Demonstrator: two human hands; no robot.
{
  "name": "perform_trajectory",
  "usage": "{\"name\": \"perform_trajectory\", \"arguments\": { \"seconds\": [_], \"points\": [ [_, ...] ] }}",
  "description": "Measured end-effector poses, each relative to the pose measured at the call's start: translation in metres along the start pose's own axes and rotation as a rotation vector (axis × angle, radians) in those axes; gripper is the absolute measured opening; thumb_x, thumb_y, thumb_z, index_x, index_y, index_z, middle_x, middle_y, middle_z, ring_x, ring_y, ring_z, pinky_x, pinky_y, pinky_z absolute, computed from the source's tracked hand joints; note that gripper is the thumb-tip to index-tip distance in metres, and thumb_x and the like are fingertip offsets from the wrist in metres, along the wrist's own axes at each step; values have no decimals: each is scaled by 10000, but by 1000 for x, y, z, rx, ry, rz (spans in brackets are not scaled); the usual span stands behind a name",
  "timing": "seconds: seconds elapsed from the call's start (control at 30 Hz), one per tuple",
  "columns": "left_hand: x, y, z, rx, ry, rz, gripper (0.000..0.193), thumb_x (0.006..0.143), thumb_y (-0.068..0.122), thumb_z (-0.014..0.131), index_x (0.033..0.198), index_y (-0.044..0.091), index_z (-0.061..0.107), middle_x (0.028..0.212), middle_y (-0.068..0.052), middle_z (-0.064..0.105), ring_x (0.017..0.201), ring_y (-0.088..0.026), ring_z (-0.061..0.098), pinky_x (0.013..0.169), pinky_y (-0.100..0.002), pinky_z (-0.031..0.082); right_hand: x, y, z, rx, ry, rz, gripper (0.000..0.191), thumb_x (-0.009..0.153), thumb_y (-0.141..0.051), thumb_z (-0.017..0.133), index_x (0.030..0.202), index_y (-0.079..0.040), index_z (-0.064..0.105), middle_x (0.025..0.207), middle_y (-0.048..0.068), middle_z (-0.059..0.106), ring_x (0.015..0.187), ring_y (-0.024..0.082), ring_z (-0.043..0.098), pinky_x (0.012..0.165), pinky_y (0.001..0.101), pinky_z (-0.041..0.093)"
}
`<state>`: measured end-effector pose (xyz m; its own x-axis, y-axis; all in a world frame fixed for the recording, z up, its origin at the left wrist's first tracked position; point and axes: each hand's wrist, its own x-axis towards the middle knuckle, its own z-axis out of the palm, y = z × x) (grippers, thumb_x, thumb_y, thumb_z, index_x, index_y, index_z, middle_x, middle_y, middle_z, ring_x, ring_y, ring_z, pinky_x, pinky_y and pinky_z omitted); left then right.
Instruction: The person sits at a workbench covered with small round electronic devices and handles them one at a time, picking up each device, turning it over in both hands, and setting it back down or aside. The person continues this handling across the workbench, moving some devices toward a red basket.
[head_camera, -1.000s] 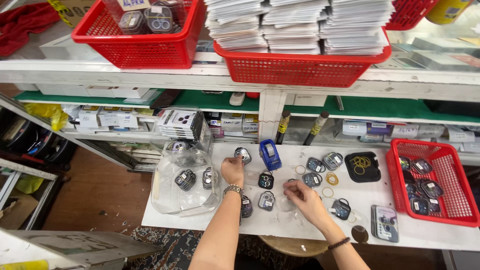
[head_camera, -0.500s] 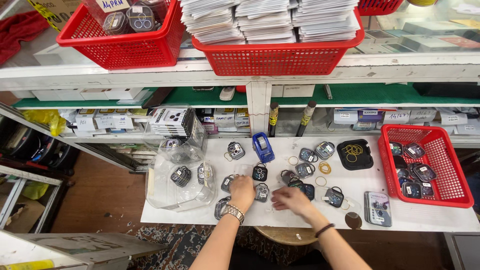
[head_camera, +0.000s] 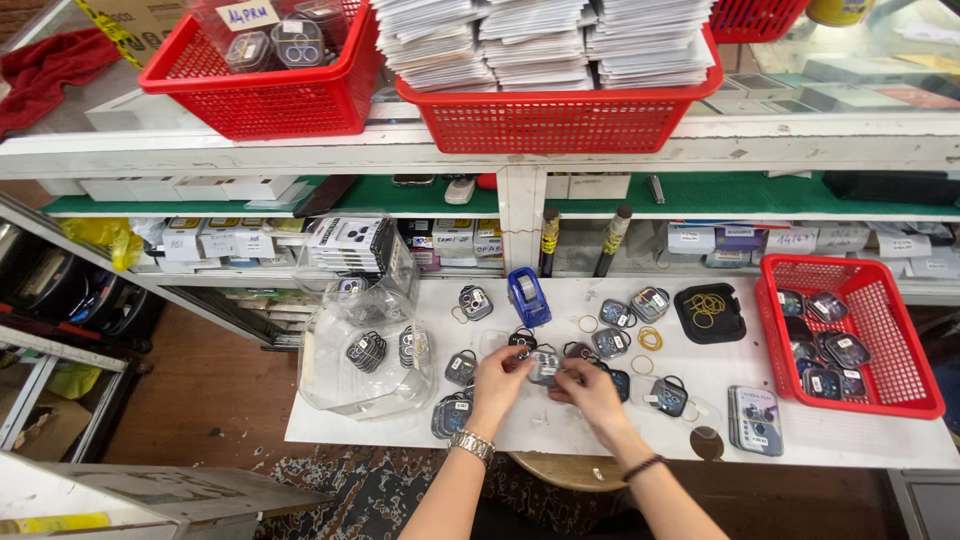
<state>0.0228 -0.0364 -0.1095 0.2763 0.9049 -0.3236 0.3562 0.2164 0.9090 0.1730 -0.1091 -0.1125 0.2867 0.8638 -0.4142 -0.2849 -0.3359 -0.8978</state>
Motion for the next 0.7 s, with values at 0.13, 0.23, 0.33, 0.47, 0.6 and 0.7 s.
{"name": "perform_trajectory", "arguments": {
  "seconds": [0.13, 0.23, 0.33, 0.47, 0.6, 0.7],
  "points": [
    [-7, -1, 15, -886, -423, -269, 443, 980, 192, 539, 1418, 128, 549, 1210, -44, 707, 1102, -218, 696, 962, -394, 601, -7, -20, -27, -279, -42, -57, 390, 904, -118, 683, 1269, 16, 654, 1055, 162, 760, 853, 223, 759, 801, 335, 632],
    [-12, 2, 41, -1096, -430, -193, 397, 1039, 222, 462, 1383, 39, 537, 1245, -106, 683, 1123, -229, 694, 993, -430, 586, -19, -30, -24, -815, 124, -294, 480, 863, -188, 734, 1321, -77, 642, 1018, 170, 751, 895, 270, 734, 798, 377, 592],
    [-16, 13, 56, -1146, -380, -153, 401, 1112, 318, 444, 1275, -24, 575, 1180, -143, 677, 1080, -247, 677, 974, -427, 575, -28, -34, -17, -963, 186, -535, 516, 800, -234, 804, 1258, -63, 639, 1129, 164, 661, 1020, 311, 676, 843, 415, 566],
    [-20, 29, 51, -1173, -420, -185, 405, 1093, 343, 423, 1236, 3, 590, 1171, -128, 695, 1060, -240, 691, 945, -402, 579, -25, -41, -14, -999, 216, -586, 585, 742, -224, 808, 1272, -68, 617, 1143, 163, 642, 1086, 357, 622, 899, 438, 535],
    [-16, 28, 46, -1079, -466, -194, 343, 1071, 304, 440, 1259, 68, 605, 1133, -101, 689, 975, -211, 693, 844, -377, 575, -22, -41, -19, -1000, 88, -528, 693, 706, -210, 796, 1358, -125, 578, 1177, 179, 598, 1089, 360, 585, 876, 424, 530],
    [-14, 18, 51, -1139, -460, -76, 315, 1174, 275, 515, 1339, 25, 611, 1010, -115, 607, 869, -169, 635, 806, -360, 574, -17, -39, -16, -1034, 111, -502, 538, 776, -243, 785, 1279, -133, 626, 1197, 156, 621, 1134, 353, 591, 906, 424, 527]
  ]
}}
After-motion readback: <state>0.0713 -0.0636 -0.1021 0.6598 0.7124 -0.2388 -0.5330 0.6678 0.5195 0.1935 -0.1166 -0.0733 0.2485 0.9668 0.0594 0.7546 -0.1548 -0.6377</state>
